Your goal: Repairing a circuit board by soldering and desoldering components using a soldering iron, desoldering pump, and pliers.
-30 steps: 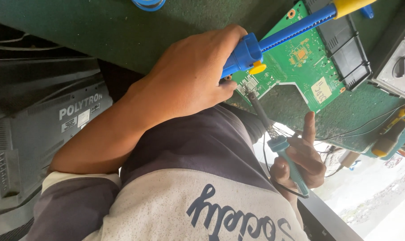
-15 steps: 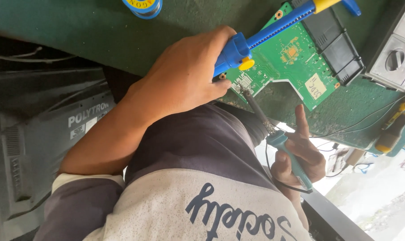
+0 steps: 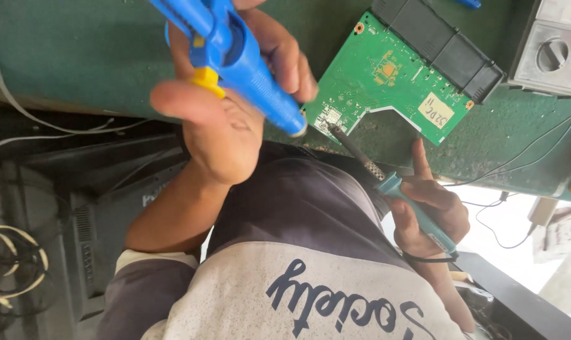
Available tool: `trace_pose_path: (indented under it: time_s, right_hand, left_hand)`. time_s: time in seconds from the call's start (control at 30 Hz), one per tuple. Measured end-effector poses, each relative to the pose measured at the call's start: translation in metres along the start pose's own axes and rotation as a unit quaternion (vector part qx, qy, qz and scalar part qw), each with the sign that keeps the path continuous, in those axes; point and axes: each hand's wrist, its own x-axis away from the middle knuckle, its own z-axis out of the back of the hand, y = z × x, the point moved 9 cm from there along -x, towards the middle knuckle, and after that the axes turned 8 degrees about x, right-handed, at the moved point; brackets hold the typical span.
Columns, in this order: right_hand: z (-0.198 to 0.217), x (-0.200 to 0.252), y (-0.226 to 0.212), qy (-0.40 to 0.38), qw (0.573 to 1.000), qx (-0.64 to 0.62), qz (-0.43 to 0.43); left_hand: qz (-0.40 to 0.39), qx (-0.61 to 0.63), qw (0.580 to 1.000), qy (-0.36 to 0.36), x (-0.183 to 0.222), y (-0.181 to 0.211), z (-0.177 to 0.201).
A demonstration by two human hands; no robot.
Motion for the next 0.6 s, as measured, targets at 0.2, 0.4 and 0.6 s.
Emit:
trace_pose_path:
  time_s: [0.2,0.4,0.6]
  right_hand:
    - [0.001,-0.005,-0.007,-0.001,1.0,0.021,0.001]
    - [0.001,-0.009,-0.009,-0.018,0.999,0.034,-0.018]
    - [0.0,-0.009,-0.008,-0.03,0.999,0.034,-0.02]
  left_hand:
    - [-0.057,0.006,0.998,-0.019,-0.006,-0.004,-0.018]
    - [-0.093,-0.043,0.993,-0.059,-0.007,-0.007,-0.036]
    - [-0.083,-0.064,0.991,-0.085,-0.005,-0.013,-0.04]
